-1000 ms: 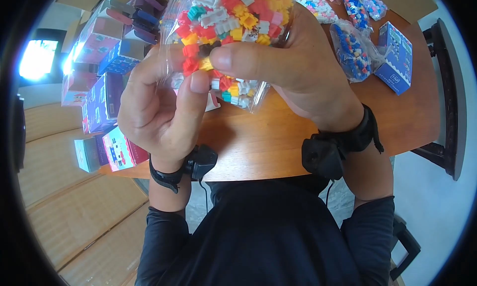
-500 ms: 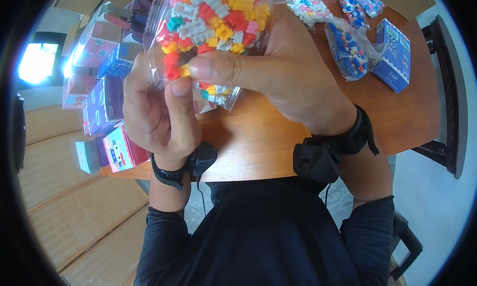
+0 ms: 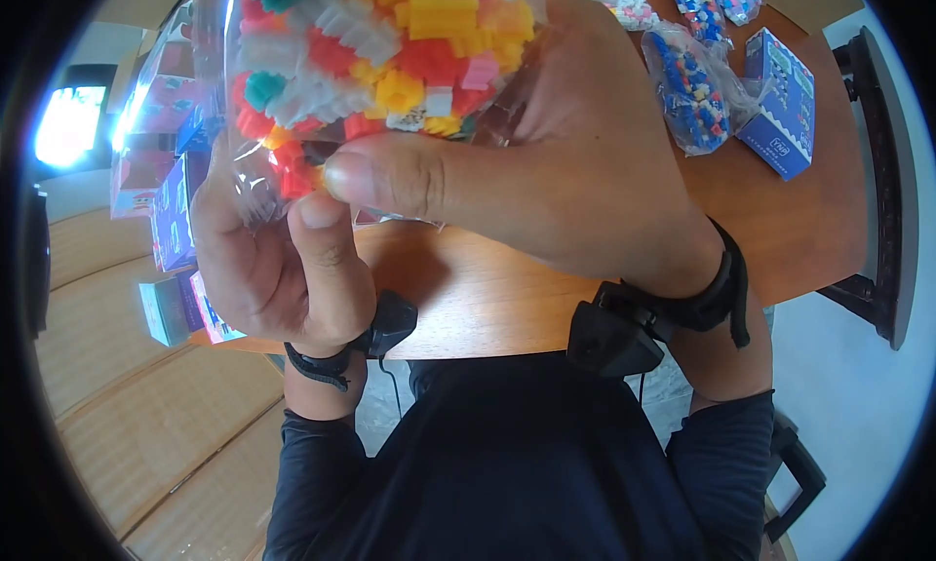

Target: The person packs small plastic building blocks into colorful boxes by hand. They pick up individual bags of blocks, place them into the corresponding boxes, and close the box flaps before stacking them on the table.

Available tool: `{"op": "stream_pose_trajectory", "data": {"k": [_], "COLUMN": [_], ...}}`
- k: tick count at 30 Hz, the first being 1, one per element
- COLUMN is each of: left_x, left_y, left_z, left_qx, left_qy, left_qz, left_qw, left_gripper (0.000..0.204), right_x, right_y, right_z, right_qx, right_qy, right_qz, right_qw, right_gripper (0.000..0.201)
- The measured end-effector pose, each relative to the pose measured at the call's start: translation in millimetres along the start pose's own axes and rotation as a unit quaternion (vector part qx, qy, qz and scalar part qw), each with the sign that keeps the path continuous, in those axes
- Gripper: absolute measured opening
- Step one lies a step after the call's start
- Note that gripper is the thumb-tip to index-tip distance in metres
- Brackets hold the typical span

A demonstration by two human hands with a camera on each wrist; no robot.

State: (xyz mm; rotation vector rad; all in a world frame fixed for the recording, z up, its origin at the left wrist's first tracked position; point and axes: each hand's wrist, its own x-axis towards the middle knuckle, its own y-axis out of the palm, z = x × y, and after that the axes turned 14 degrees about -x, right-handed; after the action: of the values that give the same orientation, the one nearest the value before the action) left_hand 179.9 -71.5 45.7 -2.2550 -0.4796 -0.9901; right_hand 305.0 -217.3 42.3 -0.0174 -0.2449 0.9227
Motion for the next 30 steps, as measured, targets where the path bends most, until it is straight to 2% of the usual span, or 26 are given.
{"op": "stream_pose_trajectory", "data": {"k": [4, 9, 10, 12, 13, 14, 17, 19, 21, 23, 25, 28, 30], "left_x": [-2, 4, 4, 3, 2, 2, 3, 5, 0, 7, 12, 9, 8], "left_y": [5, 5, 4, 4, 5, 4, 10, 12, 7, 7, 7, 7, 7], "left_z": [3, 9, 8, 11, 13, 12, 11, 13, 17, 16, 18, 28, 30], "left_qx": [-0.054, -0.091, -0.107, -0.171, -0.203, -0.232, -0.4, -0.464, -0.448, -0.415, -0.406, -0.406, -0.41], "left_qy": [-0.025, -0.024, -0.056, -0.089, -0.104, -0.119, -0.17, -0.184, -0.184, -0.192, -0.205, -0.223, -0.233], "left_qz": [-0.011, -0.017, -0.018, -0.035, -0.045, -0.047, -0.115, -0.176, -0.176, -0.212, -0.246, -0.276, -0.29], "left_qw": [0.998, 0.995, 0.993, 0.981, 0.973, 0.964, 0.893, 0.848, 0.857, 0.864, 0.856, 0.842, 0.833], "left_gripper": [0.031, 0.027, 0.027, 0.027, 0.027, 0.027, 0.021, 0.016, 0.014, 0.014, 0.017, 0.024, 0.024], "right_x": [0, 7, 8, 10, 10, 8, 5, 10, 13, 18, 21, 23, 22], "right_y": [1, 3, 1, 4, 6, 1, 3, 14, 19, 20, 23, 17, 13], "right_z": [-6, -23, -25, -28, -29, -31, -23, -7, -2, -10, -16, -15, -18], "right_qx": [0.003, 0.091, 0.099, 0.133, 0.151, 0.111, 0.155, 0.21, 0.217, 0.184, 0.164, 0.144, 0.156], "right_qy": [-0.038, -0.066, -0.058, -0.063, -0.066, -0.064, -0.095, -0.082, -0.084, -0.088, -0.071, -0.002, 0.006], "right_qz": [-0.027, -0.031, -0.004, -0.021, -0.03, -0.023, -0.03, -0.026, -0.026, -0.039, -0.056, -0.027, -0.014], "right_qw": [0.999, 0.993, 0.993, 0.989, 0.986, 0.991, 0.983, 0.974, 0.972, 0.978, 0.982, 0.989, 0.988], "right_gripper": [0.063, 0.065, 0.064, 0.064, 0.063, 0.062, 0.062, 0.046, 0.037, 0.036, 0.036, 0.032, 0.027]}}
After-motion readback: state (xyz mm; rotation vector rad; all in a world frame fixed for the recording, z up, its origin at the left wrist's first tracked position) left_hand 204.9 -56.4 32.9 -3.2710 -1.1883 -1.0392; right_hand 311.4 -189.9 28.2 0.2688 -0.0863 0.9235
